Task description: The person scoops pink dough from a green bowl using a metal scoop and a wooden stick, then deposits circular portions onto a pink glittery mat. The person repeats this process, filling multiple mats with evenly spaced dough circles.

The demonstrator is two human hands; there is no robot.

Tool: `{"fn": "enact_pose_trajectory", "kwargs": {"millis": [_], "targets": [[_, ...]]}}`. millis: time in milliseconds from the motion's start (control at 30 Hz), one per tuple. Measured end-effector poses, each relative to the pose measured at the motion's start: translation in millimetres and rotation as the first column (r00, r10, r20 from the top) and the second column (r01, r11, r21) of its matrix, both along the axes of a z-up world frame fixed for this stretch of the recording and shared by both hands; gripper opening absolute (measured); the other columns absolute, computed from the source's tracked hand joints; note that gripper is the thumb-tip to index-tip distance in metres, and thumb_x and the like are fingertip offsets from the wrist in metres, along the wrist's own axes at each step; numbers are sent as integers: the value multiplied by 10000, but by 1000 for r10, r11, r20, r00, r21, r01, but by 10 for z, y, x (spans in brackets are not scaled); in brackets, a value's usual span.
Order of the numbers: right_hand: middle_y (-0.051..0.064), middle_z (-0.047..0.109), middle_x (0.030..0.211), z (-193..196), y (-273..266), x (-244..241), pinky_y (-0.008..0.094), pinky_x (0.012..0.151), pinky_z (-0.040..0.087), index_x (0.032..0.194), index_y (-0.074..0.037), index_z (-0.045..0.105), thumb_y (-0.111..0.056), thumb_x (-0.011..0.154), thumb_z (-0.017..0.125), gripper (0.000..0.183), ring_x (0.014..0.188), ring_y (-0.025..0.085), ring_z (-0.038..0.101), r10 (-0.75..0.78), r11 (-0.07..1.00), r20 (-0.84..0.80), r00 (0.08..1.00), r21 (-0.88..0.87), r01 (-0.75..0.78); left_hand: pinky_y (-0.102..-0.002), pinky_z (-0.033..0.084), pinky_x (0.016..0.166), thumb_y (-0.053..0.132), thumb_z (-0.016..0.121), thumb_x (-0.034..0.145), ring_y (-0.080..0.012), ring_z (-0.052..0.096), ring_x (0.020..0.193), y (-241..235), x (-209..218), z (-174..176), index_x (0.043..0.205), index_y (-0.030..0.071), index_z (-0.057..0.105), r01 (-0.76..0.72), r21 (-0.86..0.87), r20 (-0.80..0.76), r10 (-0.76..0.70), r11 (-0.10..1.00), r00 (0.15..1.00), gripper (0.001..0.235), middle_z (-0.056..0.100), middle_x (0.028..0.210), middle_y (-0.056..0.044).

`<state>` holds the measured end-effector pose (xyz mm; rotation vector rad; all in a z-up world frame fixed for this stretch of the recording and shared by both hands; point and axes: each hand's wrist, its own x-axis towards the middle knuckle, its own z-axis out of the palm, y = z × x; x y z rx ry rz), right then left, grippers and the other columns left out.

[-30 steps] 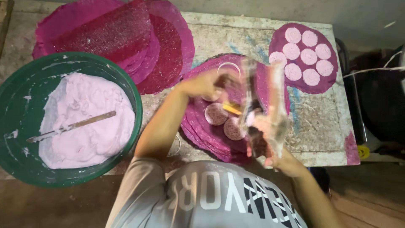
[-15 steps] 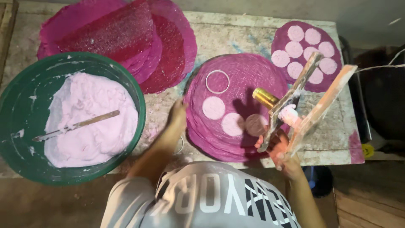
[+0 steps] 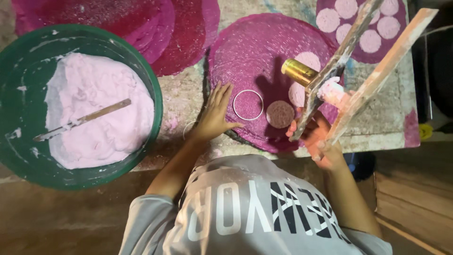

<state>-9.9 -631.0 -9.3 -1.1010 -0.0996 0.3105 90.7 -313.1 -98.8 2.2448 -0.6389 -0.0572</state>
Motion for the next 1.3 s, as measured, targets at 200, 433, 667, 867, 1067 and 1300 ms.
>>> {"fn": "enact_pose_trajectory", "kwargs": {"millis": [200, 433, 667, 867, 1067, 1300], "targets": [[201, 539, 1299, 12, -82, -169, 476, 1122, 445, 1609, -5, 280, -440, 882, 821, 1005, 1236, 309, 556, -65, 998, 2, 998, 9, 65, -713, -47, 1167, 565, 892, 652, -356, 182, 1528, -269, -25, -12, 1569, 49, 208, -27, 150, -51, 35, 988, 998, 1255, 338, 1592, -176], [208, 532, 1267, 12, -206, -300, 459, 1058, 459, 1608, 8, 258, -452, 875, 804, 1023, 1191, 314, 567, -123, 992, -25, 992, -26, 122, -724, -48, 1176, 513, 866, 729, -340, 251, 1525, -474, 95, 1, 1584, 56, 219, 2, 173, 27, -7, 985, 1000, 1165, 423, 1541, -175], [173, 567, 1271, 17, -342, -196, 440, 1042, 492, 1575, 19, 265, -514, 870, 766, 1016, 1174, 270, 598, -24, 982, -27, 999, -189, 19, -697, -61, 1164, 578, 879, 656, -340, 257, 1510, -529, 131, 165, 1565, 34, 187, 41, 134, -15, -39, 990, 999, 1266, 364, 1572, -202], [210, 672, 1168, 104, -366, 117, 402, 913, 540, 1447, 103, 493, -790, 943, 403, 1029, 1060, 286, 675, 410, 883, -269, 871, -124, -453, -555, 115, 1376, 785, 538, 966, -344, 324, 1594, -511, 621, 437, 1693, -27, 222, -527, -845, -228, -834, -86, 502, 1134, 367, 1689, -236], [185, 705, 1131, 533, -325, 603, 403, 900, 620, 1523, -169, 367, -675, 909, 230, 808, 1017, 284, 722, 430, 655, -670, 606, -230, -719, -437, 387, 1182, 654, 478, 1021, -225, 626, 1120, -700, 752, 530, 1503, 102, 540, -231, -870, 225, -768, -435, 600, 736, 663, 1088, -45], [150, 770, 883, 705, -200, 1092, 383, 767, 578, 1091, 6, 725, -720, 938, 221, 897, 824, 247, 732, 262, 264, -574, 776, -731, -630, -423, 530, 1028, 416, 499, 1050, -145, 621, 909, -699, 1011, 302, 951, 162, 559, -320, -748, 174, -636, -582, 751, 279, 611, 880, 17]]}}
